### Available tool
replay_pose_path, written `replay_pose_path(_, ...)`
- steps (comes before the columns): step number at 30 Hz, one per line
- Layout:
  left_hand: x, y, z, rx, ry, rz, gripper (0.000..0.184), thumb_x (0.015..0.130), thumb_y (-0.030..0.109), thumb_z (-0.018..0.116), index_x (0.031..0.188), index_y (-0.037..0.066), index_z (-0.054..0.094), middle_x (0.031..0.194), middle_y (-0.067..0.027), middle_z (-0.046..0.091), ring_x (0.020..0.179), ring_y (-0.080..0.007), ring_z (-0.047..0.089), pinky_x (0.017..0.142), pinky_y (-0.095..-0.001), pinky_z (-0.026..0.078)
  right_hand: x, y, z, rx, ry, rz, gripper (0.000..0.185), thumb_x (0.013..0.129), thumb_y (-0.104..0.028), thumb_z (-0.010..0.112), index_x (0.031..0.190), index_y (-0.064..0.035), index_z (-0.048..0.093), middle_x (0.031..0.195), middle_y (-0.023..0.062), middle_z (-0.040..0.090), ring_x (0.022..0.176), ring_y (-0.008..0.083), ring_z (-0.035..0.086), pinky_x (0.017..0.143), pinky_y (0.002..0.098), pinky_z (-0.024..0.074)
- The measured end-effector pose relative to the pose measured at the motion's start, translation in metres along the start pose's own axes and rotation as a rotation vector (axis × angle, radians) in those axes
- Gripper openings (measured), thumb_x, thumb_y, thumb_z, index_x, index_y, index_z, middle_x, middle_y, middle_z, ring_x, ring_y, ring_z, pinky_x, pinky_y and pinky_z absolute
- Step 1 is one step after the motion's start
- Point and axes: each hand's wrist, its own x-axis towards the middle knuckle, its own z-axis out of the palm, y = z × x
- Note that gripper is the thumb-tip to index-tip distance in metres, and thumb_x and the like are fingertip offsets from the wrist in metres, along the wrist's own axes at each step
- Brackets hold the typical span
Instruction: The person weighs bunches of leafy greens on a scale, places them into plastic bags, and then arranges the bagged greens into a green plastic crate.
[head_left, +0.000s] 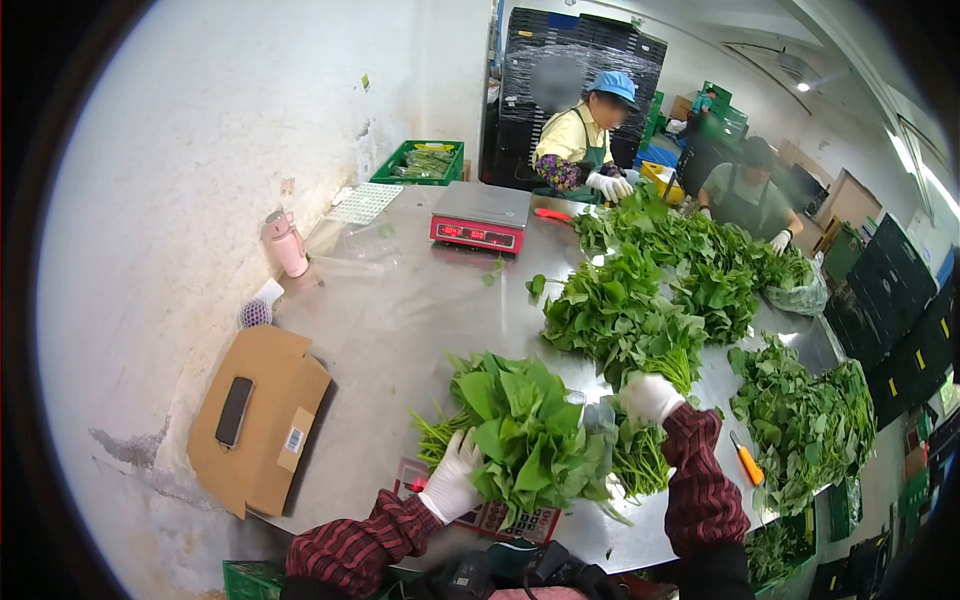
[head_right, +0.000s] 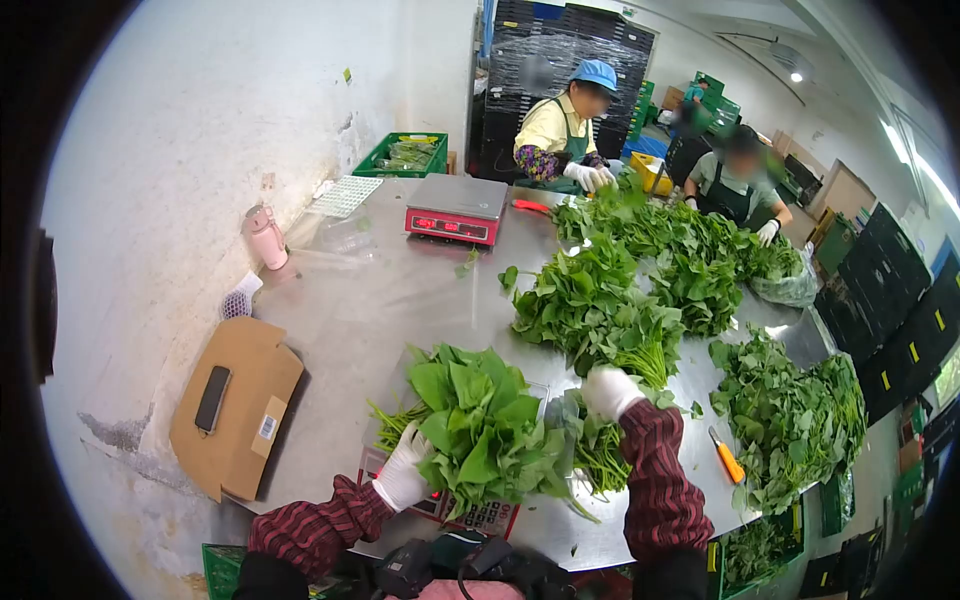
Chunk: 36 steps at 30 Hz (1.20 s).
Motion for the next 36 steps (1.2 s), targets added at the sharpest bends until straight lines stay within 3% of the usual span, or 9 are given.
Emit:
replay_pose_path(1, 0.001, -0.002, -0.002, 0.595, -0.160, 0.100, 0.060, 0.078, 0.034, 0.056, 0.129, 0.007, 0.045, 0.133, -0.0198, 0.041, 0.125, -0.0405, 0.034, 0.102, -0.0507, 0.027, 0.018, 0.010, 0.013, -0.140, 0.635, -0.044, 0.019, 0.074, -0.023, 0.062, 0.088, -0.0091, 0.064, 0.081, 0.0103, 0.063, 0.070, 0.0220, 0.065, 0.056, 0.0351, 0.0515)
replay_pose_path(3, 0.003, -0.004, -0.005, 0.511, -0.176, 0.088, 0.061, 0.078, 0.038, 0.056, 0.130, 0.009, 0.044, 0.133, -0.0196, 0.041, 0.125, -0.0410, 0.035, 0.103, -0.0506, 0.026, 0.021, -0.045, -0.054, 0.729, 0.721, 0.051, 0.025, 0.085, -0.031, 0.058, 0.093, -0.0096, 0.067, 0.086, 0.0127, 0.064, 0.078, 0.0283, 0.062, 0.069, 0.0350, 0.0501)
replay_pose_path(5, 0.002, -0.005, -0.005, 0.325, -0.220, 0.070, 0.064, 0.079, 0.044, 0.054, 0.133, 0.013, 0.041, 0.134, -0.0192, 0.040, 0.124, -0.0420, 0.036, 0.103, -0.0504, 0.025, 0.039, -0.091, -0.084, 0.609, 0.974, -0.373, 0.032, 0.084, -0.037, 0.061, 0.099, -0.0093, 0.065, 0.084, 0.0136, 0.063, 0.080, 0.0303, 0.061, 0.071, 0.0383, 0.0496)
replay_pose_path(6, 0.001, -0.008, 0.005, -0.531, -0.004, -0.041, 0.064, 0.079, 0.049, 0.052, 0.132, 0.015, 0.042, 0.135, -0.0184, 0.040, 0.125, -0.0415, 0.035, 0.104, -0.0506, 0.023, 0.043, -0.113, -0.099, 0.476, 0.877, -0.411, 0.039, 0.083, -0.041, 0.061, 0.106, -0.0098, 0.062, 0.082, 0.0156, 0.062, 0.081, 0.0329, 0.060, 0.072, 0.0401, 0.0487)
replay_pose_path(11, -0.001, -0.030, 0.012, -0.615, 0.063, -0.084, 0.053, 0.078, 0.043, 0.056, 0.121, 0.013, 0.051, 0.129, -0.0154, 0.046, 0.122, -0.0348, 0.038, 0.101, -0.0475, 0.026, 0.093, -0.164, -0.097, 0.028, 0.153, -0.258, 0.055, 0.089, -0.055, 0.040, 0.107, -0.0083, 0.062, 0.092, 0.0201, 0.063, 0.090, 0.0345, 0.060, 0.077, 0.0422, 0.0471)
replay_pose_path(17, 0.044, 0.004, -0.052, 0.445, -0.187, 0.214, 0.035, 0.085, 0.036, 0.059, 0.110, 0.011, 0.057, 0.111, -0.0062, 0.058, 0.104, -0.0225, 0.053, 0.092, -0.0379, 0.038, 0.173, -0.109, 0.029, 0.228, -0.014, -0.151, 0.042, 0.088, -0.039, 0.043, 0.101, -0.0066, 0.066, 0.104, 0.0161, 0.064, 0.101, 0.0323, 0.060, 0.083, 0.0401, 0.0478)
replay_pose_path(23, 0.067, -0.031, -0.051, 0.468, -0.475, 0.078, 0.041, 0.076, 0.036, 0.065, 0.108, 0.011, 0.061, 0.107, -0.0086, 0.060, 0.100, -0.0265, 0.055, 0.082, -0.0354, 0.044, 0.125, -0.075, -0.028, 0.567, 0.747, 0.245, 0.049, 0.087, -0.047, 0.050, 0.083, -0.0006, 0.066, 0.068, 0.0195, 0.062, 0.069, 0.0359, 0.063, 0.063, 0.0416, 0.0515)
replay_pose_path(30, 0.027, -0.013, -0.045, 0.324, -0.201, 0.330, 0.033, 0.079, 0.015, 0.060, 0.111, 0.010, 0.057, 0.116, -0.0043, 0.056, 0.106, -0.0199, 0.053, 0.099, -0.0373, 0.036, 0.104, -0.064, 0.055, 0.592, 0.298, 0.250, 0.049, 0.086, -0.043, 0.053, 0.103, 0.0027, 0.057, 0.084, 0.0258, 0.063, 0.080, 0.0388, 0.063, 0.071, 0.0459, 0.0489)
replay_pose_path(36, 0.017, -0.025, -0.027, -0.064, -0.190, 0.207, 0.038, 0.091, 0.006, 0.048, 0.127, 0.006, 0.036, 0.120, -0.0047, 0.053, 0.107, -0.0153, 0.053, 0.096, -0.0336, 0.041, 0.104, -0.072, 0.113, 0.839, 0.824, 0.206, 0.024, 0.086, -0.022, 0.061, 0.090, 0.0007, 0.054, 0.074, 0.0210, 0.062, 0.067, 0.0353, 0.062, 0.062, 0.0408, 0.0478)
